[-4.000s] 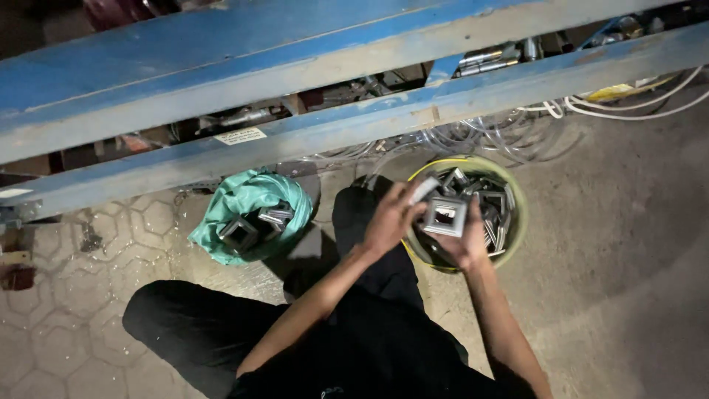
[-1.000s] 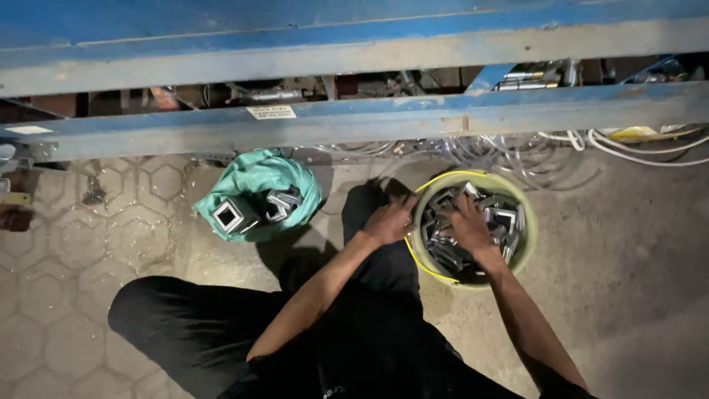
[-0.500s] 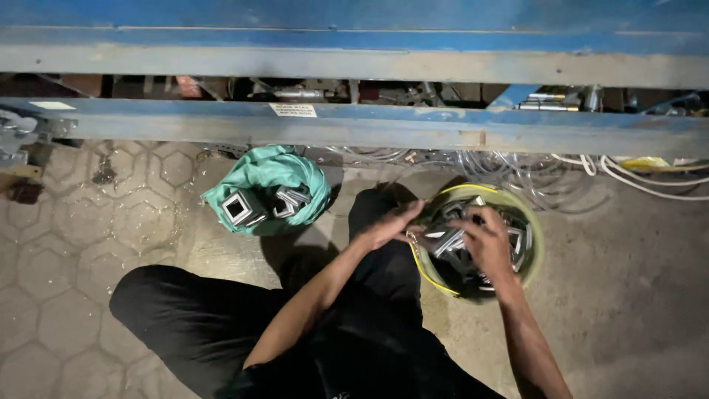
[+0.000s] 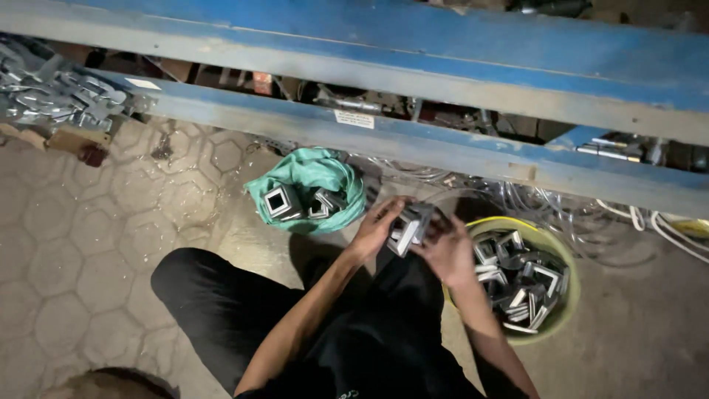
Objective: Sorting and packing square metal brackets from a bucket into a bag
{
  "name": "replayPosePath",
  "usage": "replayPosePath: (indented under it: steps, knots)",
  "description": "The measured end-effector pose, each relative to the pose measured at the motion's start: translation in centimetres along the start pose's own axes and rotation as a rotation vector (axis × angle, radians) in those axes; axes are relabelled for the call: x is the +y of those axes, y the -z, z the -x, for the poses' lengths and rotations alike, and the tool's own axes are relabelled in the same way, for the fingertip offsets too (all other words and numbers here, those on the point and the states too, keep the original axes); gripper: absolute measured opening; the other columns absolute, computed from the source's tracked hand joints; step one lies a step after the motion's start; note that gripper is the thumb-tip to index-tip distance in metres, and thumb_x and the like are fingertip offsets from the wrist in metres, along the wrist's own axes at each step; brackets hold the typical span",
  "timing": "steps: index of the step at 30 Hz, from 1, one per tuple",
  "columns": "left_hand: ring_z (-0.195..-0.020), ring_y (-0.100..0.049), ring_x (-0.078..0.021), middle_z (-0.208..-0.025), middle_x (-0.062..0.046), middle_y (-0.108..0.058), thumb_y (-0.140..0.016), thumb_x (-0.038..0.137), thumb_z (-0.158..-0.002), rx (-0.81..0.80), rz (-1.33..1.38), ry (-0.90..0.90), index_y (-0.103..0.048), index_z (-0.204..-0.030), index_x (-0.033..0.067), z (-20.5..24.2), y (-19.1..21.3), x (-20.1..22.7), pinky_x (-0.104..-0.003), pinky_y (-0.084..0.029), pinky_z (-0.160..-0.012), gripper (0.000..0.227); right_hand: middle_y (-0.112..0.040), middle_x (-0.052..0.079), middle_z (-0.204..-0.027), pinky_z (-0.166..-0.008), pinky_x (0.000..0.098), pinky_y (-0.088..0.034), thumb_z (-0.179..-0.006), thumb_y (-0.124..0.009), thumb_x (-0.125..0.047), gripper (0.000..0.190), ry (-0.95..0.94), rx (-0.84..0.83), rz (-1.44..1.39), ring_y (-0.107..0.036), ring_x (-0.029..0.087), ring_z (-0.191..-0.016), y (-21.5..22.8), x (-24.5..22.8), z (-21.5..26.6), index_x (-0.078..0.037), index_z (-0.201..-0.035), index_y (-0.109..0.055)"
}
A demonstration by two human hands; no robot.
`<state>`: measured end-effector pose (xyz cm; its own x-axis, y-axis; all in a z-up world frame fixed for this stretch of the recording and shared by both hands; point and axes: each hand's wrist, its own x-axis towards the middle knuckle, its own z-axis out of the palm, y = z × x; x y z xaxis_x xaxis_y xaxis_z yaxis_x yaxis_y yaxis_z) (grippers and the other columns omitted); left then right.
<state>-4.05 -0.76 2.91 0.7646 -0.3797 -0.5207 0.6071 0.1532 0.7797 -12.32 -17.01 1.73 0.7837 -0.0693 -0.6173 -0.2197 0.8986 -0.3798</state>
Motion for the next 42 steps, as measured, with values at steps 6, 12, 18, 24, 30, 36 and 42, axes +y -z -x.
replayPosePath:
  steps: [6, 12, 18, 24, 30, 36, 42]
  knots:
    - [-0.111, -0.064, -0.0358, -0.107, -0.012, -0.060, -0.046, 0.034, -0.111, 0.137, -0.757, -0.474, -0.068, -0.128, 0.0212, 2.4, 0.1, 2.1, -0.043, -0.052, -0.100, 0.031, -0.068, 0.012, -0.127, -0.094, 0.0458, -0.055, -0.101, -0.062, -0.043, 0.044, -0.154, 0.022, -0.257, -0.068, 0.029, -0.109, -1.3, 5.1, -3.9, -0.008, -0.127, -0.062]
    - [-0.123, -0.052, -0.0567, -0.129, -0.030, -0.047, -0.043, 0.035, -0.109, 0.383, -0.846, -0.409, -0.052, -0.125, 0.0013, 2.2, 0.5, 2.1, -0.066, -0.051, -0.096, 0.038, -0.068, 0.009, -0.132, -0.092, 0.0447, -0.056, -0.100, -0.048, -0.064, 0.061, -0.066, 0.033, 0.026, -0.069, 0.027, -0.107, -5.9, 6.5, -3.0, -0.016, -0.135, -0.063]
    - [-0.125, -0.052, -0.0500, -0.125, -0.021, -0.049, -0.048, 0.037, -0.107, 0.425, -0.785, -0.294, -0.047, -0.128, 0.0129, 1.5, 3.7, 1.4, -0.069, -0.041, -0.103, 0.032, -0.068, 0.004, -0.118, -0.077, 0.0309, -0.056, -0.097, -0.057, -0.064, 0.055, -0.076, 0.070, 0.177, -0.065, 0.020, -0.093, -6.3, 8.3, -3.3, -0.021, -0.130, -0.061]
    - [-0.142, -0.040, -0.0429, -0.149, -0.019, -0.043, -0.081, 0.062, -0.064, -0.087, -1.389, -0.796, -0.041, -0.152, 0.0144, 4.4, 7.7, 4.7, -0.065, -0.033, -0.110, 0.108, -0.056, 0.009, -0.134, -0.044, 0.0170, -0.045, -0.086, -0.061, -0.078, 0.083, -0.192, 0.128, 0.350, -0.059, 0.020, -0.088, -6.0, 8.5, -3.8, -0.022, -0.146, -0.050]
    - [-0.111, -0.064, -0.0397, -0.118, -0.019, -0.067, -0.089, 0.047, -0.062, -0.046, -1.482, -0.886, -0.058, -0.135, 0.0059, 2.2, 12.2, 4.2, -0.053, -0.047, -0.096, 0.090, -0.067, 0.012, -0.121, -0.082, 0.0503, -0.059, -0.101, -0.052, -0.057, 0.051, -0.276, -0.201, 0.231, -0.068, 0.031, -0.102, -1.9, 10.7, -8.5, -0.019, -0.135, -0.058]
    - [-0.114, -0.070, -0.0352, -0.126, -0.010, -0.071, -0.089, 0.052, -0.065, 0.163, -1.654, -0.489, -0.067, -0.132, 0.0201, -4.1, 26.5, 3.4, -0.053, -0.052, -0.101, 0.078, -0.039, 0.030, -0.158, -0.111, 0.0732, -0.031, -0.090, -0.048, -0.062, 0.087, -0.294, -0.193, 0.357, -0.037, 0.046, -0.148, -4.6, 6.2, -4.3, -0.018, -0.161, -0.027]
    - [-0.111, -0.071, -0.0412, -0.144, -0.013, -0.061, -0.072, 0.027, -0.081, 0.295, -1.917, -0.355, -0.048, -0.153, 0.0174, -6.4, 28.8, 2.9, -0.060, -0.041, -0.107, 0.076, -0.041, 0.031, -0.155, -0.116, 0.0680, -0.032, -0.093, -0.048, -0.060, 0.080, -0.096, -0.047, 0.333, -0.037, 0.045, -0.148, 0.3, 2.2, -4.1, -0.007, -0.152, -0.040]
